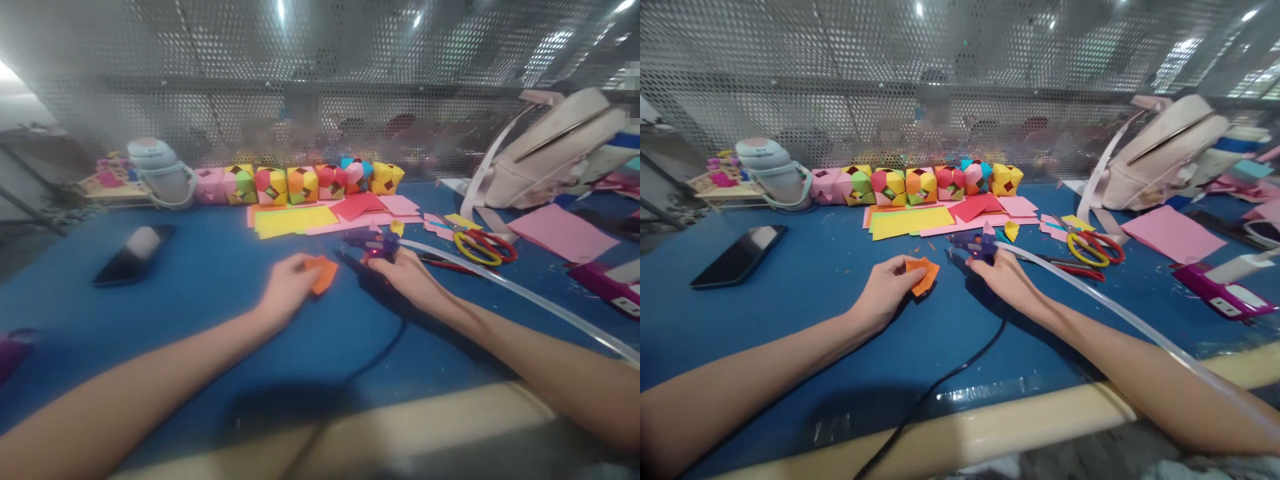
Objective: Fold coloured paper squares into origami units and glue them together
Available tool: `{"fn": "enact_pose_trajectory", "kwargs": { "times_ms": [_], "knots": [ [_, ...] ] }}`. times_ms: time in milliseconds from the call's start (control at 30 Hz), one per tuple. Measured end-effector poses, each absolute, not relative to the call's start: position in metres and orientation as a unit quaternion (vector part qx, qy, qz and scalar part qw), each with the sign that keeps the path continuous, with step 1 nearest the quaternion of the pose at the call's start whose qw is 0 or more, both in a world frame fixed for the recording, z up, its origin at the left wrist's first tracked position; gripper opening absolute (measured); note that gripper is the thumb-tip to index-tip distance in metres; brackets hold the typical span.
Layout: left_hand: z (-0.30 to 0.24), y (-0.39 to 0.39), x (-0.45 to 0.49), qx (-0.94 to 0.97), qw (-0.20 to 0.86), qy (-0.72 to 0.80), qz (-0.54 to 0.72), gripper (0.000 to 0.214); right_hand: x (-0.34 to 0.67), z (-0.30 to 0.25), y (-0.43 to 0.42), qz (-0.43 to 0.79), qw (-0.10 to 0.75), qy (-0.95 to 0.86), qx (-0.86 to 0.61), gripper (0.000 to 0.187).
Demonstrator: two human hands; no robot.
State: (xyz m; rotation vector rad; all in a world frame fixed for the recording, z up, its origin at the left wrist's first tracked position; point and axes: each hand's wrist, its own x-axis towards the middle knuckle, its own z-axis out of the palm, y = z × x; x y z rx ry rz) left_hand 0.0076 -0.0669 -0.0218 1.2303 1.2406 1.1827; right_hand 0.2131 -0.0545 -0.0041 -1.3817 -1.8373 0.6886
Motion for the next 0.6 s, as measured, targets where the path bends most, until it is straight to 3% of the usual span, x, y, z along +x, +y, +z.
{"fn": "enact_pose_trajectory", "kwargs": {
  "times_ms": [200,600],
  "knots": [
    [-0.021,-0.067,0.008,0.508,0.487,0.516,0.488,0.020,0.222,0.009,-0.087,0.197,0.329,-0.783,-0.490,0.030],
    [-0.024,-0.064,0.008,0.554,0.465,0.514,0.461,0.013,0.211,0.003,-0.091,0.133,0.286,-0.816,-0.484,0.021]
  ]
}}
